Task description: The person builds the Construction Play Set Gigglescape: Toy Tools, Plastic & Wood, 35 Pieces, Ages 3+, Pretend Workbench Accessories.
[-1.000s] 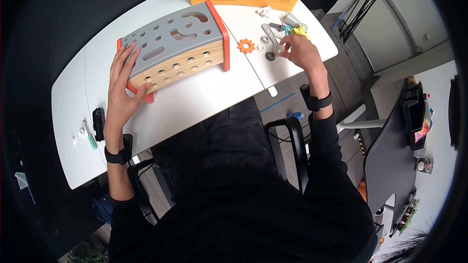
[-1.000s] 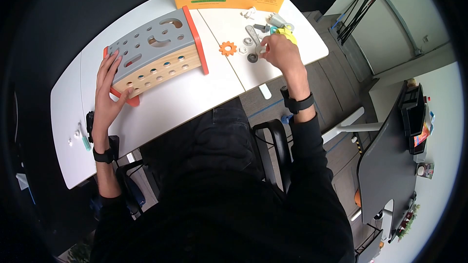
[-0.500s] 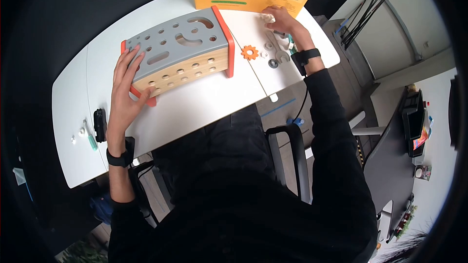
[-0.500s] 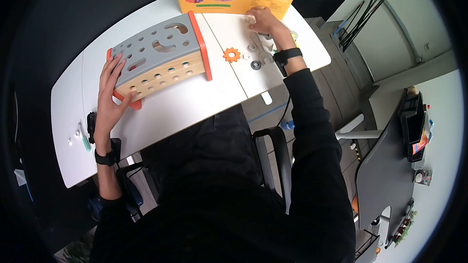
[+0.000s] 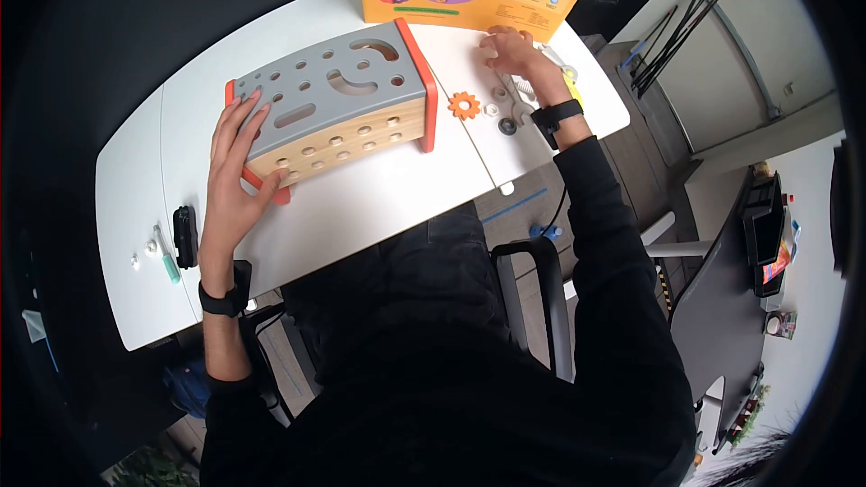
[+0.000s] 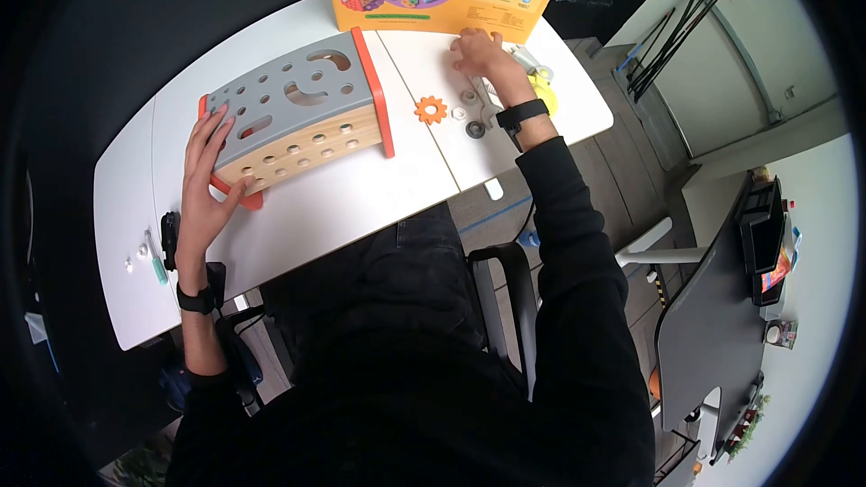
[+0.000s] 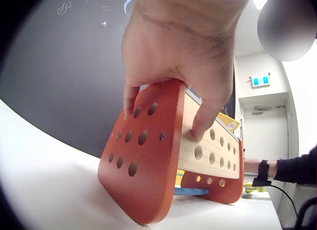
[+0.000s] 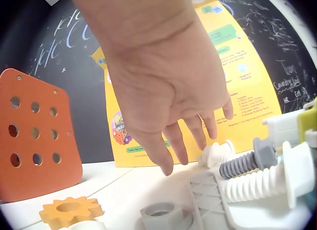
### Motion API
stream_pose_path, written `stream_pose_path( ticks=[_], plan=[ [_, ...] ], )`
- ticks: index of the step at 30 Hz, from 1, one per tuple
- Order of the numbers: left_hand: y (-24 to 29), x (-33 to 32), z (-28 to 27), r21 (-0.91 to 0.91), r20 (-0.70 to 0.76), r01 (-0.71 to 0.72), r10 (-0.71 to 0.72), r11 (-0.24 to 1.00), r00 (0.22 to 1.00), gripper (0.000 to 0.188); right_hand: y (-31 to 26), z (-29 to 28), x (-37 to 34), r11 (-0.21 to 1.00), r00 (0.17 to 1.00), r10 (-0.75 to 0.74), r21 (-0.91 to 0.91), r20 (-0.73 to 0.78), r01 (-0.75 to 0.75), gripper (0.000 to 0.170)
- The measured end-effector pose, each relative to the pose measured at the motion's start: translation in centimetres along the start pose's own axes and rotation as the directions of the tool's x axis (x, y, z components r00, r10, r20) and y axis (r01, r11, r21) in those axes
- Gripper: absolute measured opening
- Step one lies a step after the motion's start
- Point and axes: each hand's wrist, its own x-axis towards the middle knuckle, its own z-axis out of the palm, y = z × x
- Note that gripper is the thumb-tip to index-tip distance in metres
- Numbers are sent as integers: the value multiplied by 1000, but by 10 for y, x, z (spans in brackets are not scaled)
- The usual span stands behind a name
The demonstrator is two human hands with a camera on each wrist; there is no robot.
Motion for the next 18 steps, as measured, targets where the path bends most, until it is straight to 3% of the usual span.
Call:
stream_pose_path(
  ticks=[4,10,12,18],
  plan=[
    [-2,-1,0,55,2,-20,20,998,1000,77,2,0,0,999,998,-40,24,45,39,42],
    [-2,-1,0,43,1,-21,21,999,1000,78,9,8,2,957,971,-237,168,-23,237,31],
    [-2,0,0,36,-4,-21,21,999,1000,78,6,-1,-6,927,951,-285,216,-120,305,32],
    [1,0,-1,49,1,-19,19,999,1000,78,22,-15,-19,977,949,-140,117,-283,179,33]
  ],
)
